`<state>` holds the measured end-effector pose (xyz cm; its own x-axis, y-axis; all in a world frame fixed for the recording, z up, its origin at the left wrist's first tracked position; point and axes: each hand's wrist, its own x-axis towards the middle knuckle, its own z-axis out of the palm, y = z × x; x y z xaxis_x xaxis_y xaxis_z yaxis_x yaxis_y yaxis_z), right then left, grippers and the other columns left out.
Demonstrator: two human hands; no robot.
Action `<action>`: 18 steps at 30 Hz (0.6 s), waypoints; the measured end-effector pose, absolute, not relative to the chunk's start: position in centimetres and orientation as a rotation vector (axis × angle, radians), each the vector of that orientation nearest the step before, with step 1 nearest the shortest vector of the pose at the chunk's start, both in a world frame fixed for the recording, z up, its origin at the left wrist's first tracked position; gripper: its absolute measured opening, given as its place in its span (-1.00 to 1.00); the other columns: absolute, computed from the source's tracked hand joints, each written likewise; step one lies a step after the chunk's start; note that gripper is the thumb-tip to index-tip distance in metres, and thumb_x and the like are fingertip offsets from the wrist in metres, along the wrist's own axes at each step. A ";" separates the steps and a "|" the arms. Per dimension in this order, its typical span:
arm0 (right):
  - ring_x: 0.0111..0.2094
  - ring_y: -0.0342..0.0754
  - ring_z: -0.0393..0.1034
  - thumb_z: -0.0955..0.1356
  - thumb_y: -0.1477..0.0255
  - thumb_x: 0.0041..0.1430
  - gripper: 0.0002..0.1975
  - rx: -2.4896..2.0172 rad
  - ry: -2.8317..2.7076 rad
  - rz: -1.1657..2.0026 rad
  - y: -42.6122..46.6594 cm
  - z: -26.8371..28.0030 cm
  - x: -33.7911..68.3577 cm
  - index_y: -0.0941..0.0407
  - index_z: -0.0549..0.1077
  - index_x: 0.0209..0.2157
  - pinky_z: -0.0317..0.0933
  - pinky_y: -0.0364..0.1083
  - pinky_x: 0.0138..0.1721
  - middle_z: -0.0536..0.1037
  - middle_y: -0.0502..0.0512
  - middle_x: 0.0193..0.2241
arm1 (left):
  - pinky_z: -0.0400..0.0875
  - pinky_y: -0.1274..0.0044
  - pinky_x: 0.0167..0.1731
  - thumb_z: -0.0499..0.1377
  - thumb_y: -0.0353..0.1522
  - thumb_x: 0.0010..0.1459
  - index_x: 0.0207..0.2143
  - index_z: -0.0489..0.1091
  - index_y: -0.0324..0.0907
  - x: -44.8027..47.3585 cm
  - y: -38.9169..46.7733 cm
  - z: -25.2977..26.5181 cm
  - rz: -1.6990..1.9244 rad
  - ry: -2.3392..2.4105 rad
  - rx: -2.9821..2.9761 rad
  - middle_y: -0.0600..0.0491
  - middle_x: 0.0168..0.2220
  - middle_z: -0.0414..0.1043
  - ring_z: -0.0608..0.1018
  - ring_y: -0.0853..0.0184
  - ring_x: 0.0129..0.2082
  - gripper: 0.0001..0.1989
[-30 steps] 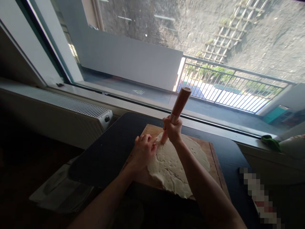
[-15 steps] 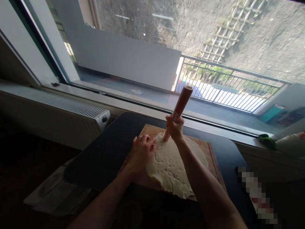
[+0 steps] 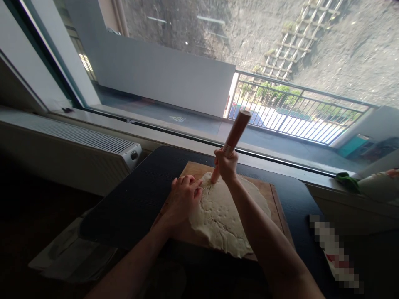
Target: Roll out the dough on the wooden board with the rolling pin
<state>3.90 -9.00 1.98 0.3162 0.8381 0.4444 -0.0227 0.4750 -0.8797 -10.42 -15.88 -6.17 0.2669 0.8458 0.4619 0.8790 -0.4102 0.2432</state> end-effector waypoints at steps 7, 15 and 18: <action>-0.75 -0.24 0.10 0.34 0.39 -0.10 -0.80 -0.928 -1.104 0.649 -7.4 2.3 2.6 0.06 0.20 -0.61 0.04 -0.20 -0.70 0.22 -0.20 -0.80 | 0.11 0.28 0.04 0.07 -0.30 0.19 0.00 0.39 0.03 -10.5 -16.0 -5.9 -0.835 -1.680 -2.465 -0.01 -0.10 0.33 0.34 0.19 -0.04 -0.68; -0.75 -0.24 0.10 0.36 0.33 -0.07 -0.73 -0.959 -1.132 0.636 -6.4 2.2 2.2 0.06 0.18 -0.64 0.03 -0.20 -0.70 0.21 -0.19 -0.79 | 0.10 0.27 0.04 0.06 -0.29 0.20 0.00 0.38 0.01 -10.5 -16.0 -6.0 -0.825 -1.695 -2.471 -0.01 -0.09 0.32 0.33 0.19 -0.04 -0.68; -0.76 -0.23 0.10 0.37 0.35 -0.08 -0.74 -0.974 -1.132 0.650 -7.4 2.4 2.7 0.06 0.18 -0.64 0.03 -0.20 -0.71 0.20 -0.19 -0.81 | 0.11 0.27 0.04 0.08 -0.30 0.19 0.00 0.39 0.04 -10.5 -16.0 -6.1 -0.827 -1.703 -2.463 0.00 -0.10 0.32 0.33 0.19 -0.04 -0.69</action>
<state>2.69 -7.37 2.41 0.3200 0.8383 0.4415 0.0412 0.4533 -0.8904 -10.46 -16.02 -6.07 0.2575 0.8599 0.4408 0.8783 -0.3985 0.2644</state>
